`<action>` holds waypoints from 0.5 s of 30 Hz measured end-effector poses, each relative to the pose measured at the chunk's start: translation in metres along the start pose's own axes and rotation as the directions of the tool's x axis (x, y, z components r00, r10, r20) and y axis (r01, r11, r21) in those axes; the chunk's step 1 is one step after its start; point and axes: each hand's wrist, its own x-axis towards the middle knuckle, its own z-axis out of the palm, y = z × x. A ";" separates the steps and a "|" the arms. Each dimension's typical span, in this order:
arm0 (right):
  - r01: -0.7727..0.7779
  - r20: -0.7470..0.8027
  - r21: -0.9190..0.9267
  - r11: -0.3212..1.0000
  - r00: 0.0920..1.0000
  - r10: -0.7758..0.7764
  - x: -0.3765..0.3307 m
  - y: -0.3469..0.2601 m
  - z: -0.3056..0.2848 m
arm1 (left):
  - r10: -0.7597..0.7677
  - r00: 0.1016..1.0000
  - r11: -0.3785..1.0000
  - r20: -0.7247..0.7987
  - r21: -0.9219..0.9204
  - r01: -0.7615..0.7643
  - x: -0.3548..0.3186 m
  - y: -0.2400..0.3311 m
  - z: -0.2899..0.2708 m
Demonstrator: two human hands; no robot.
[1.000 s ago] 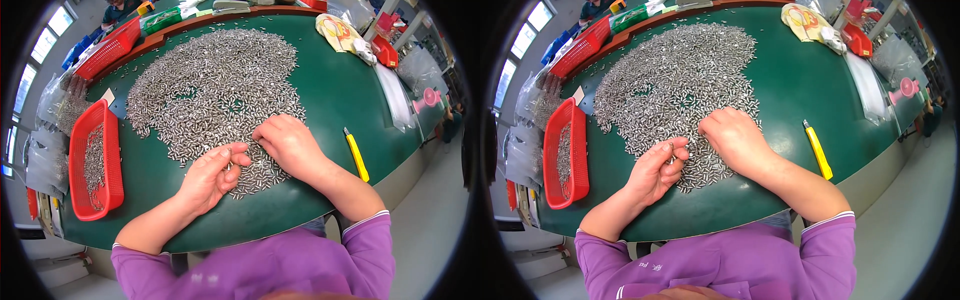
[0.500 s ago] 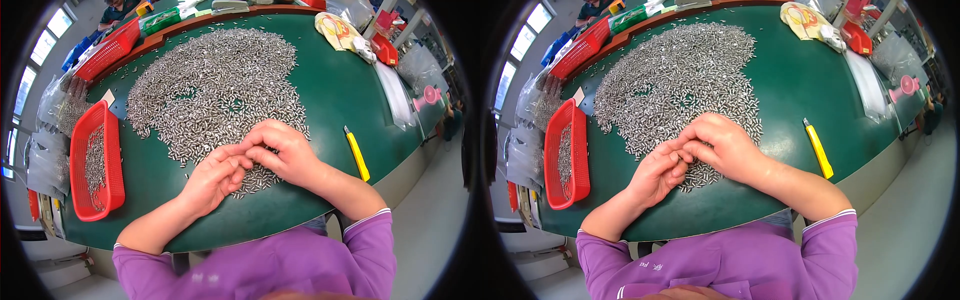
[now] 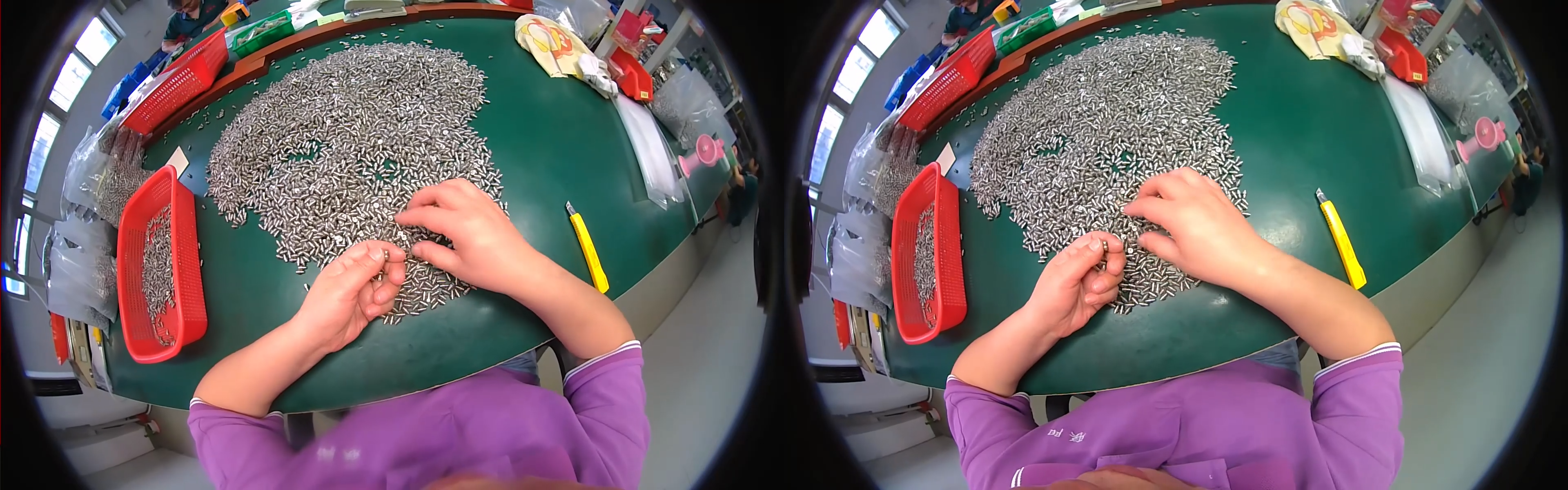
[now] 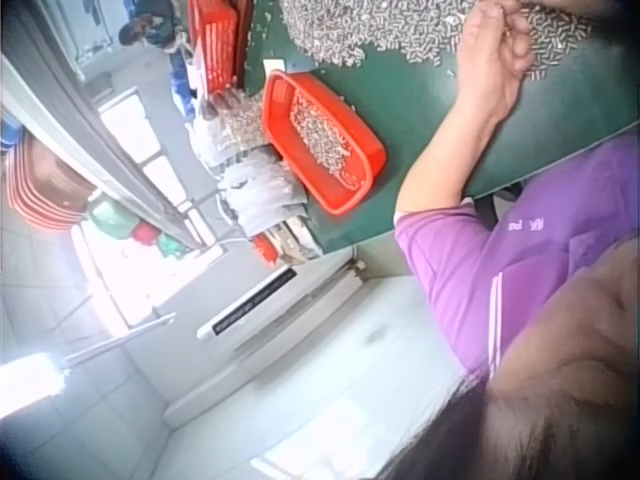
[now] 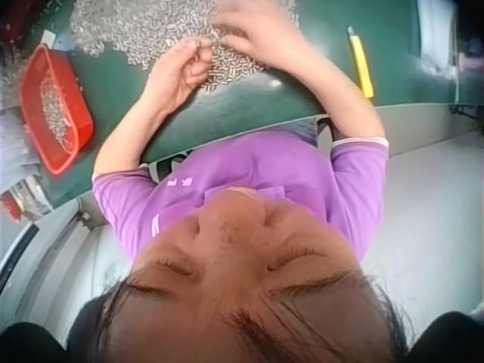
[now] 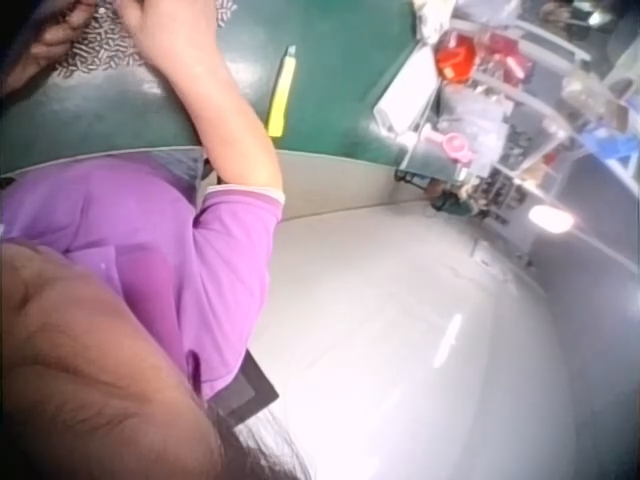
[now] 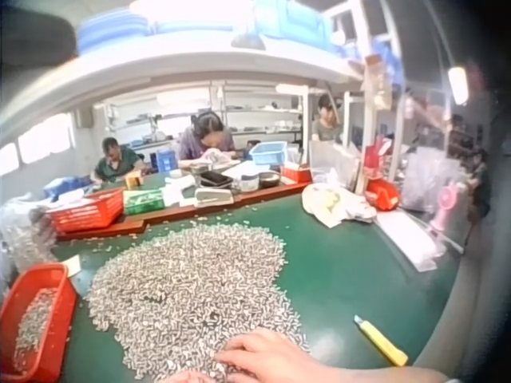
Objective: Sorting through a large pile of small metal pins on a workbench and placing them into a tray.
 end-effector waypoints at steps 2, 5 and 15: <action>0.010 0.023 -0.101 0.995 1.000 -0.008 -0.002 0.005 0.001 | 0.006 0.997 1.000 -0.079 0.004 -0.006 0.000 0.001 0.007; -0.003 0.077 -0.108 0.994 0.997 0.011 0.000 0.005 0.003 | -0.008 0.994 1.000 -0.112 0.009 0.009 0.000 0.002 0.007; 0.069 -0.130 0.090 0.994 0.990 -0.057 0.006 -0.008 -0.003 | 0.036 0.999 0.999 -0.031 0.021 -0.035 -0.001 0.002 0.006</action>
